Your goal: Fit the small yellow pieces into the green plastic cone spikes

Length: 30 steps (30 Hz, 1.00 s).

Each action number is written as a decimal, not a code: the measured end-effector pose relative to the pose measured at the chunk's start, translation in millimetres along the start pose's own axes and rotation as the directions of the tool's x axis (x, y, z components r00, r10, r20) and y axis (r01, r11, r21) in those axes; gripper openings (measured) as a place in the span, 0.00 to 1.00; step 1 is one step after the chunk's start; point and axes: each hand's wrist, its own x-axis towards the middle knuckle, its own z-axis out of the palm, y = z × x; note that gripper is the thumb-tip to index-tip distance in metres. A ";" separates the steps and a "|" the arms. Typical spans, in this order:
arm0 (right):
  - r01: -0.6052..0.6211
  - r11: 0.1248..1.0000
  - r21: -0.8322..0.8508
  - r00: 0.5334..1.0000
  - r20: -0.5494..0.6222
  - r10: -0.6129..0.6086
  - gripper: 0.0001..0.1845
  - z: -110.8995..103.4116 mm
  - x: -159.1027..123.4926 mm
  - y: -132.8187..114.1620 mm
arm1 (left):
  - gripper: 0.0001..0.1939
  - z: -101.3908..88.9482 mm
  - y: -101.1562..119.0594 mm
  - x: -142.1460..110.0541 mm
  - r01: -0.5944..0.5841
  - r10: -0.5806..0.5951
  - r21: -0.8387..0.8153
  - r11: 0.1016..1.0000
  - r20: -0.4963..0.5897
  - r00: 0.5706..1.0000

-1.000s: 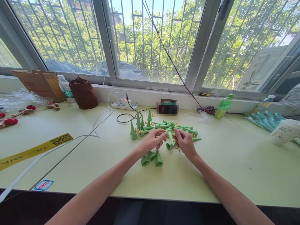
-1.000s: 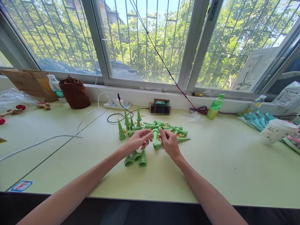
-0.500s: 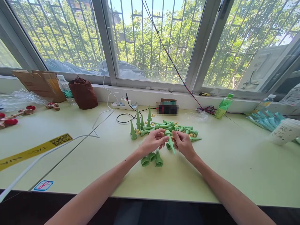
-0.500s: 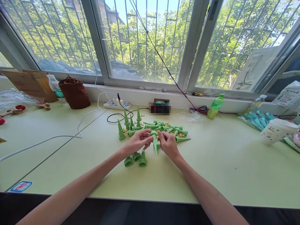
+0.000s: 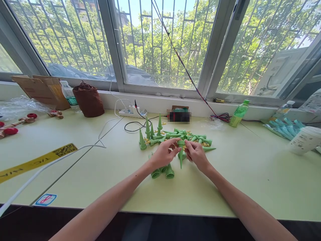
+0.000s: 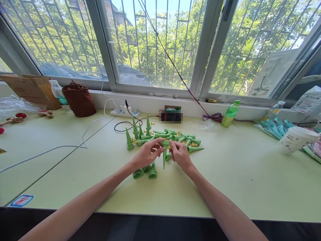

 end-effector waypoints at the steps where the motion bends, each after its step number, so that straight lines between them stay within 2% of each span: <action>1: -0.001 1.000 0.010 1.000 0.002 0.001 0.27 0.0 0.0 -0.3 | 0.21 0.0 0.8 -0.3 -0.007 0.007 0.020 1.000 -0.005 1.000; 11: -0.001 0.999 0.050 1.000 0.021 0.000 0.27 0.3 1.6 2.5 | 0.17 -2.6 3.2 -1.1 -0.140 0.139 0.182 0.973 0.021 0.990; 19: -0.026 0.987 0.159 1.000 0.008 0.025 0.26 2.4 3.1 2.8 | 0.18 -1.8 2.7 -1.3 -0.170 0.179 0.249 0.954 -0.013 0.984; 22: -0.017 0.980 0.196 1.000 -0.023 0.021 0.27 3.8 3.6 2.3 | 0.19 -2.0 2.7 -0.8 -0.125 0.150 0.225 0.966 -0.098 0.984; 25: 0.002 0.979 0.206 0.998 -0.055 0.009 0.27 4.6 3.4 0.7 | 0.15 -2.8 2.7 0.2 -0.068 0.100 0.197 0.978 -0.158 0.982; 30: 0.060 0.986 0.159 0.997 -0.054 -0.052 0.24 6.6 -0.3 -0.3 | 0.33 -1.6 1.3 1.0 0.086 -0.081 0.047 0.995 -0.109 0.991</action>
